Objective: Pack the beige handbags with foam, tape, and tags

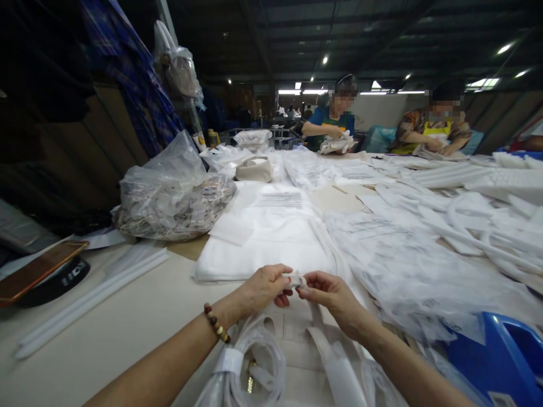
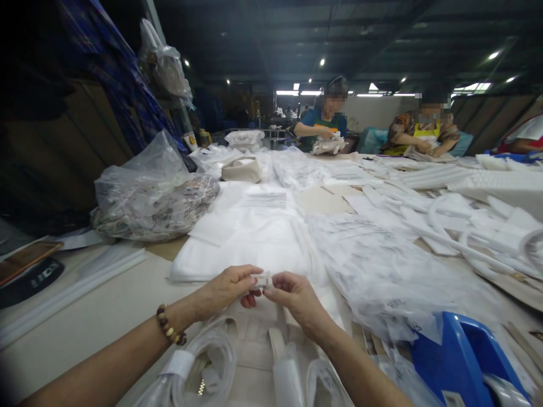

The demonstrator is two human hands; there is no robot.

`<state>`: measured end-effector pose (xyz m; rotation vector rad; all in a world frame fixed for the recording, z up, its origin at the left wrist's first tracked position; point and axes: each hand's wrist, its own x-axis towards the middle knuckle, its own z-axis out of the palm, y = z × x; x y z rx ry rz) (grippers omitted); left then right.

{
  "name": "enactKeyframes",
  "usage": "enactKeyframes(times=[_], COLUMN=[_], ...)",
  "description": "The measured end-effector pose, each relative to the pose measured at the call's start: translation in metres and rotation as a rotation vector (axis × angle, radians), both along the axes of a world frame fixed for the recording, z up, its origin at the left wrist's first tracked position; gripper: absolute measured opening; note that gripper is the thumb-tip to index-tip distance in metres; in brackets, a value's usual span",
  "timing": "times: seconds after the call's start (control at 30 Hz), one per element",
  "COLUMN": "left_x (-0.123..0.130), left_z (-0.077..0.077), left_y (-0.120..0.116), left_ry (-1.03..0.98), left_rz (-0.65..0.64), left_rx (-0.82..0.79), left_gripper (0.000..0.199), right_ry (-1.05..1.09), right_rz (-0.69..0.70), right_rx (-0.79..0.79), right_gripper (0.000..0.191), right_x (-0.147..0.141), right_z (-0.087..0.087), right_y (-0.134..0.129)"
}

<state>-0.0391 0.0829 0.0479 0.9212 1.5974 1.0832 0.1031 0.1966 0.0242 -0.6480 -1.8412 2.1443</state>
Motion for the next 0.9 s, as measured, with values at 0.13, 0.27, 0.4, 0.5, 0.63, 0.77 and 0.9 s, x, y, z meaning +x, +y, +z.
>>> enactKeyframes(times=[0.13, 0.27, 0.4, 0.5, 0.63, 0.77, 0.9], left_x=[0.003, 0.005, 0.004, 0.005, 0.004, -0.002, -0.008], left_z=[0.004, 0.004, 0.008, 0.009, 0.004, 0.005, 0.007], left_y=[-0.002, -0.002, -0.003, -0.002, 0.002, -0.003, -0.023], left_ry=[-0.200, -0.281, -0.284, -0.167, 0.083, 0.312, 0.463], left_rz=[-0.023, -0.031, -0.057, -0.034, 0.014, 0.025, 0.028], left_rx=[0.016, 0.045, 0.064, 0.074, 0.058, 0.014, -0.039], left_gripper=[0.073, 0.066, 0.040, 0.034, 0.023, 0.012, 0.012], right_ry=[0.133, 0.119, 0.063, 0.040, 0.051, 0.026, 0.033], right_rz=[0.084, 0.110, 0.181, 0.209, 0.106, 0.023, -0.016], right_rx=[0.033, 0.526, 0.717, 0.578, 0.409, 0.383, 0.422], right_gripper=[0.018, 0.015, 0.027, 0.019, 0.018, 0.016, 0.014], right_x=[-0.009, -0.011, -0.006, -0.003, -0.002, 0.001, 0.004], right_z=[0.002, 0.005, 0.016, 0.019, 0.008, -0.004, -0.005], right_y=[-0.005, -0.004, -0.002, -0.003, -0.005, -0.005, -0.007])
